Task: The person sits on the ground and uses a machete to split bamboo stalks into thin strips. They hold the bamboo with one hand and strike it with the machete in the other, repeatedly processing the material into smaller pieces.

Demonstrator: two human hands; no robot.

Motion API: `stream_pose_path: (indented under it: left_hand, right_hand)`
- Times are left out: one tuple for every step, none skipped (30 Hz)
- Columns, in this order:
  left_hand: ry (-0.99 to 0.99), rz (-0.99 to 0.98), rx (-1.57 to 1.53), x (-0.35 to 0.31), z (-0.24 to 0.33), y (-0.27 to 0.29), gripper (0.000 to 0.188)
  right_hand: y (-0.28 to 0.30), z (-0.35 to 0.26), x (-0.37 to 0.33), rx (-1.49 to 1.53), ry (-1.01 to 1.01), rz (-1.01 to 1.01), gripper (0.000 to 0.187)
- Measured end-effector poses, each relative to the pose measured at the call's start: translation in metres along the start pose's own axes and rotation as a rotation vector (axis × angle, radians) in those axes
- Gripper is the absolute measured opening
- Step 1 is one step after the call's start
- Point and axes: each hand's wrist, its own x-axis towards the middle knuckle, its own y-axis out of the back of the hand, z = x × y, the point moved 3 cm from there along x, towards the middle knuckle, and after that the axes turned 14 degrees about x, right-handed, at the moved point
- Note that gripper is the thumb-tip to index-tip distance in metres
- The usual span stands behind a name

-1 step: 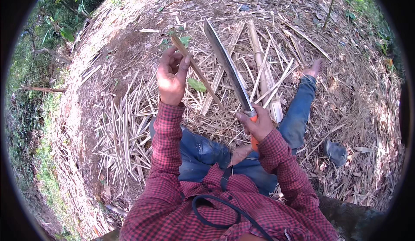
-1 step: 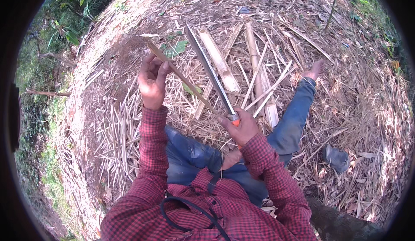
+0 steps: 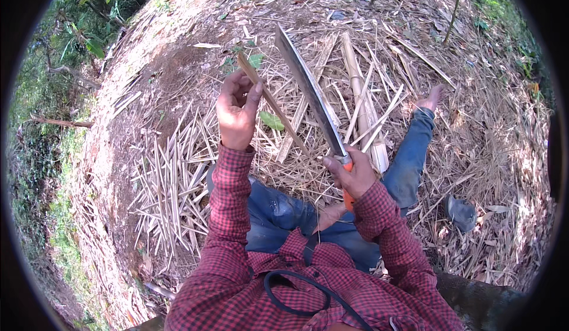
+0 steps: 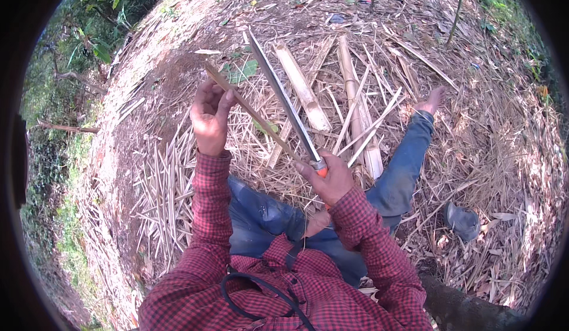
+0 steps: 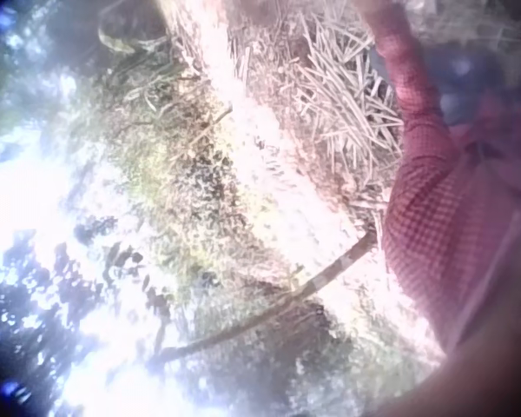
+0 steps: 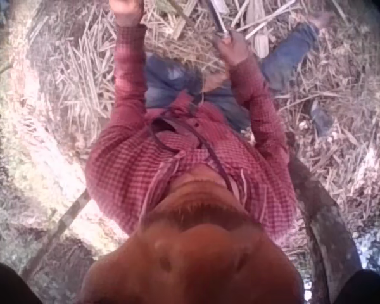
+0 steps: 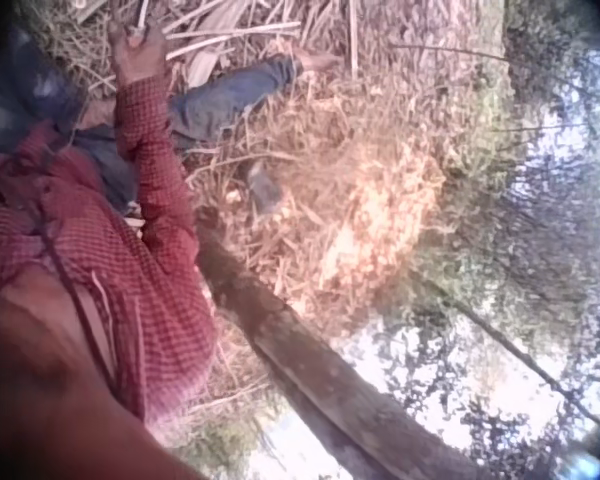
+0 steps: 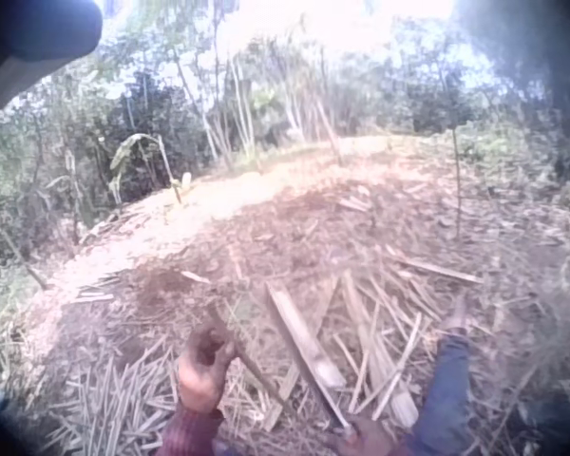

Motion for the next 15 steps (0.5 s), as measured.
stream_pose_path:
  left_hand:
    - [-0.032,-0.007,0.022,0.000,0.004,0.000,0.026]
    - [-0.012,-0.012,0.007,-0.002,0.006,0.003,0.025]
    - [0.008,-0.018,-0.009,-0.003,0.009,0.006,0.025]
    - [0.023,0.000,-0.013,-0.005,0.012,0.006,0.024]
    - [0.037,0.017,-0.017,-0.007,0.014,0.005,0.023]
    - [0.051,0.033,-0.022,-0.008,0.017,0.006,0.023]
    - [0.045,0.027,-0.004,-0.010,0.018,0.007,0.023]
    - [0.038,0.020,0.013,-0.011,0.019,0.008,0.022]
    - [0.031,0.012,0.030,-0.013,0.020,0.009,0.022]
    - [0.040,0.007,0.017,-0.014,0.023,0.009,0.022]
    - [0.041,-0.007,0.015,-0.015,0.025,0.010,0.022]
    - [0.042,-0.022,0.013,-0.016,0.026,0.010,0.022]
    - [0.043,-0.035,0.013,-0.017,0.027,0.011,0.022]
    - [0.054,-0.054,0.009,-0.018,0.029,0.013,0.021]
    - [0.047,-0.069,0.010,-0.019,0.030,0.014,0.021]
  right_hand:
    - [-0.004,-0.013,-0.003,0.040,0.014,-0.030,0.048]
    - [-0.010,-0.026,-0.004,0.027,0.109,-0.052,0.052]
    - [-0.015,-0.036,-0.005,0.014,0.147,-0.049,0.053]
    - [-0.019,-0.045,-0.006,0.001,0.181,-0.044,0.055]
    - [-0.024,-0.052,-0.006,-0.012,0.216,-0.039,0.056]
    - [-0.028,-0.058,-0.003,-0.006,0.252,-0.059,0.056]
    - [-0.031,-0.063,-0.001,-0.002,0.286,-0.079,0.056]
    - [-0.034,-0.071,-0.002,-0.002,0.269,-0.100,0.055]
    - [-0.037,-0.075,-0.002,0.009,0.297,-0.107,0.053]
    - [-0.040,-0.080,-0.002,0.019,0.327,-0.115,0.052]
    - [-0.042,-0.086,-0.002,0.030,0.358,-0.122,0.050]
    - [-0.043,-0.085,0.000,0.012,0.370,-0.112,0.049]
    - [-0.044,-0.086,0.001,-0.003,0.383,-0.111,0.049]
    - [-0.045,-0.088,0.001,-0.017,0.396,-0.111,0.048]
    - [-0.046,-0.092,-0.001,-0.030,0.408,-0.116,0.048]
